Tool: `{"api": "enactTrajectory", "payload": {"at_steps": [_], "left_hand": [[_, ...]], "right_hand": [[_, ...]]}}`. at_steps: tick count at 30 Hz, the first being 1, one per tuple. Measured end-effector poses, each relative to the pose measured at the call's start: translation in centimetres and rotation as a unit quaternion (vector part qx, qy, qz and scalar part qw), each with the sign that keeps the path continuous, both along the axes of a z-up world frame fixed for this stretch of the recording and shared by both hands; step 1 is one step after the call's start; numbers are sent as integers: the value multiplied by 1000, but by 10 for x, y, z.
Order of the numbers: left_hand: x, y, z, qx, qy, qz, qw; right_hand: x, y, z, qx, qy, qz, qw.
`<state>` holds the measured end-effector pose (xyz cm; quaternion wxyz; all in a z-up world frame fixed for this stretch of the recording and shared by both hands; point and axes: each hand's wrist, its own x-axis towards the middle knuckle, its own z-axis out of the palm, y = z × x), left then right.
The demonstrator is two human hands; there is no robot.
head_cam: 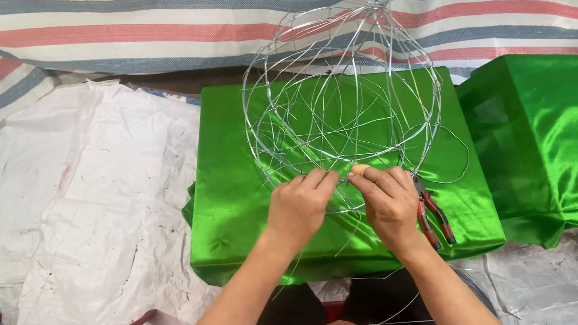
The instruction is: Forming a wire cage by bending and cutting metal wires by hand and with pliers.
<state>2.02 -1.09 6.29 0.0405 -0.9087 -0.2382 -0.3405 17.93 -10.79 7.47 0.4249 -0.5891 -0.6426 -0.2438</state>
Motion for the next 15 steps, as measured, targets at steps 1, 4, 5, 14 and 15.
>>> {"api": "enactTrajectory", "payload": {"at_steps": [1, 4, 5, 14, 15], "left_hand": [[0, 1, 2, 0, 1, -2, 1000], [-3, 3, 7, -25, 9, -22, 999], [-4, 4, 9, -36, 7, -41, 998], [-12, -23, -3, -252, -194, -83, 945], [-12, -26, -7, -273, -201, -72, 938]], "right_hand": [[0, -1, 0, 0, 1, -2, 1000], [-1, -3, 1, -22, -3, -1, 1000], [-1, -4, 3, -34, -9, 0, 999], [2, -4, 5, -49, -19, -13, 999], [0, -6, 3, -51, -23, -14, 998]]}}
